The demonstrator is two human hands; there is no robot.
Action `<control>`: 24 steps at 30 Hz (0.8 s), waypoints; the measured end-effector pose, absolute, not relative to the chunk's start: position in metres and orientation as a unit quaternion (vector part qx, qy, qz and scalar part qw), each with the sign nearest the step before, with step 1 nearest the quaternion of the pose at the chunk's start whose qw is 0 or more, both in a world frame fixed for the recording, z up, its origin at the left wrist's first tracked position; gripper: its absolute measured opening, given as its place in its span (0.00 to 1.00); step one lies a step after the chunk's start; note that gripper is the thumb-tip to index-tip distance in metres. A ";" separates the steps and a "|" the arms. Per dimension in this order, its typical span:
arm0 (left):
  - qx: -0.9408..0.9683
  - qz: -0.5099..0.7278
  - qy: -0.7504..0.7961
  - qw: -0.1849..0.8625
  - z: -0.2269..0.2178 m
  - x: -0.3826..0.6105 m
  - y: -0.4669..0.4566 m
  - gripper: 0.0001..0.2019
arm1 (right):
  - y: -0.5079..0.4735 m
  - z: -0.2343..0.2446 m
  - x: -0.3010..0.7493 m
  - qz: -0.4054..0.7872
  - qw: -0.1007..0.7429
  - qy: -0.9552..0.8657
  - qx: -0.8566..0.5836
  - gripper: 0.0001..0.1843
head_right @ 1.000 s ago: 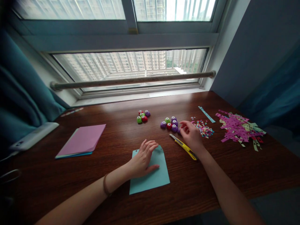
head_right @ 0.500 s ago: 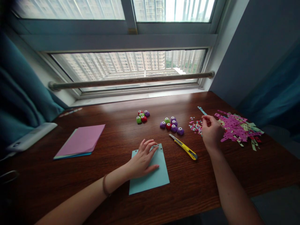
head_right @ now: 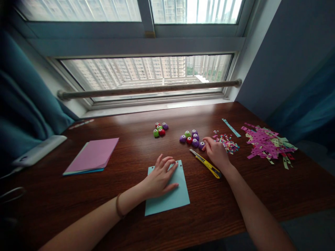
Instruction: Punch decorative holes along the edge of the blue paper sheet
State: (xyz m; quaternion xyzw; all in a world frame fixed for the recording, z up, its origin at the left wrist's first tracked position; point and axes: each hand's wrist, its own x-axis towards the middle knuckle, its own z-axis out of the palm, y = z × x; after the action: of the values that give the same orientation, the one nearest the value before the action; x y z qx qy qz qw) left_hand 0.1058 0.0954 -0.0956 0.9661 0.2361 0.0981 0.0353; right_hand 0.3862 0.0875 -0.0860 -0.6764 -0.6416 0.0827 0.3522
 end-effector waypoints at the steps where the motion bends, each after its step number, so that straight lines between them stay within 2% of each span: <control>1: 0.966 0.102 0.236 0.030 -0.096 0.106 0.095 0.31 | 0.088 -0.088 0.385 0.087 0.341 -0.649 -0.675 0.11; 12: 0.968 0.132 0.212 -0.005 -0.095 0.106 0.090 0.21 | 0.097 -0.100 0.385 0.142 0.378 -0.677 -0.615 0.12; 18: 0.972 0.100 0.211 -0.029 -0.098 0.107 0.087 0.22 | 0.095 -0.099 0.380 0.171 0.414 -0.681 -0.579 0.11; 24: 0.966 0.096 0.237 -0.034 -0.076 0.100 0.075 0.20 | 0.088 -0.077 0.360 0.218 0.456 -0.659 -0.557 0.12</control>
State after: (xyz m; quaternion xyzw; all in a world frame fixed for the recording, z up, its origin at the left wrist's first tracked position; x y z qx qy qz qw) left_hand 0.0999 0.0751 -0.0758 0.9663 0.2366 0.0958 -0.0340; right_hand 0.3596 0.0881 -0.0775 -0.5570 -0.6590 0.2177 0.4562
